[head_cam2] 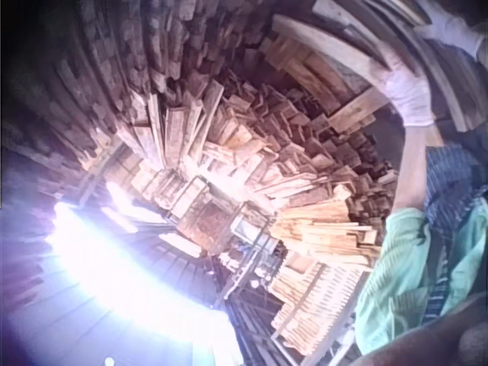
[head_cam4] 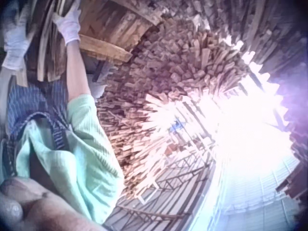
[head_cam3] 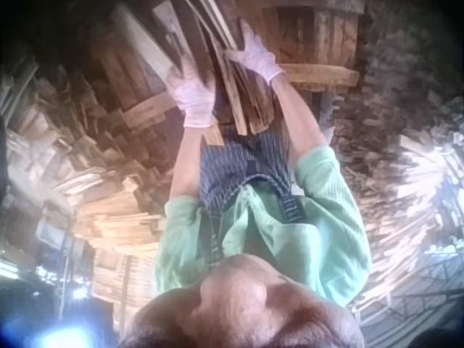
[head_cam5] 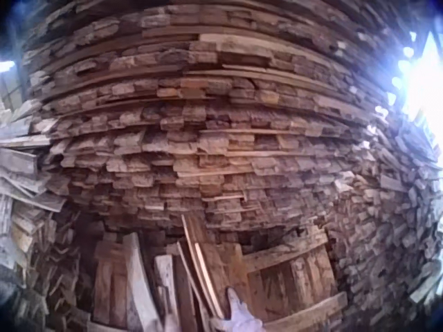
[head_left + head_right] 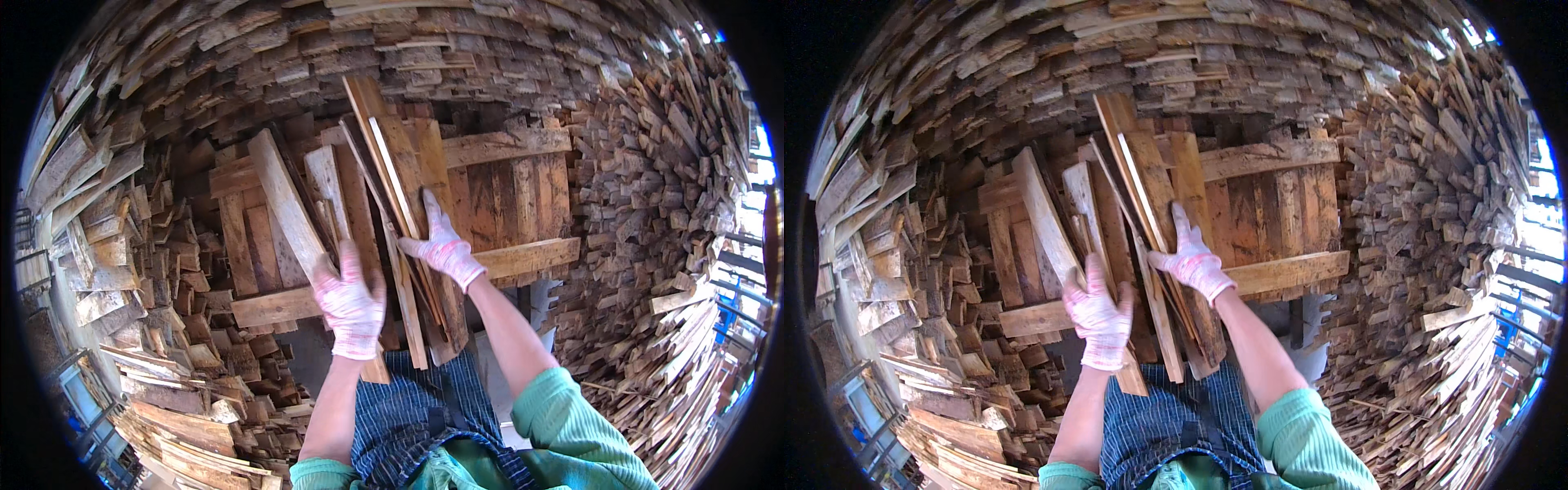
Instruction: The person stacks wood slats from one pile onto another by hand, picking up small bundles and placing them neatly to build up a larger stack.
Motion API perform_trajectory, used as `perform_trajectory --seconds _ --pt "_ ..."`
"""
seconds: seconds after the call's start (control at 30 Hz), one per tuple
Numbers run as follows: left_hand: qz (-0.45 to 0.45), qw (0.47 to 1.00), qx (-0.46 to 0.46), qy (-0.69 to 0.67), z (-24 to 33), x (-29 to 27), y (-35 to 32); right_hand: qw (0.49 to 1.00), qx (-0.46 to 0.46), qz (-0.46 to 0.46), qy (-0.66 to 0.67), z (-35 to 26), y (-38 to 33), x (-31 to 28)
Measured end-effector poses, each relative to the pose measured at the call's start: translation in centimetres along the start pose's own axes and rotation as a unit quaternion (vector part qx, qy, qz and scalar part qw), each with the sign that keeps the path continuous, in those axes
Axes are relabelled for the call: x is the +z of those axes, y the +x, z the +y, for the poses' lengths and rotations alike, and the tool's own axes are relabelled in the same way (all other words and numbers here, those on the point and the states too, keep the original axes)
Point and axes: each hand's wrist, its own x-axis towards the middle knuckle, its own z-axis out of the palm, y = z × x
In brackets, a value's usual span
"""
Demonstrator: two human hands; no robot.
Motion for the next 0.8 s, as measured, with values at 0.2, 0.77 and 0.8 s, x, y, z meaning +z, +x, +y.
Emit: perform_trajectory --seconds 0.2,0.77,0.8 --pt "-0.025 0.999 0.024 -0.039 8.0 6.8 -3.1 0.968 -0.062 -0.054 0.237 3.6 2.5 -2.7" --pt "-0.060 0.990 -0.111 -0.063 3.5 9.7 -3.1 0.968 0.072 0.181 -0.157 15.0 1.4 -4.4" --pt "-0.070 0.987 -0.121 -0.079 3.7 9.7 -2.9 0.981 0.054 0.151 -0.106 13.3 1.3 -3.3"
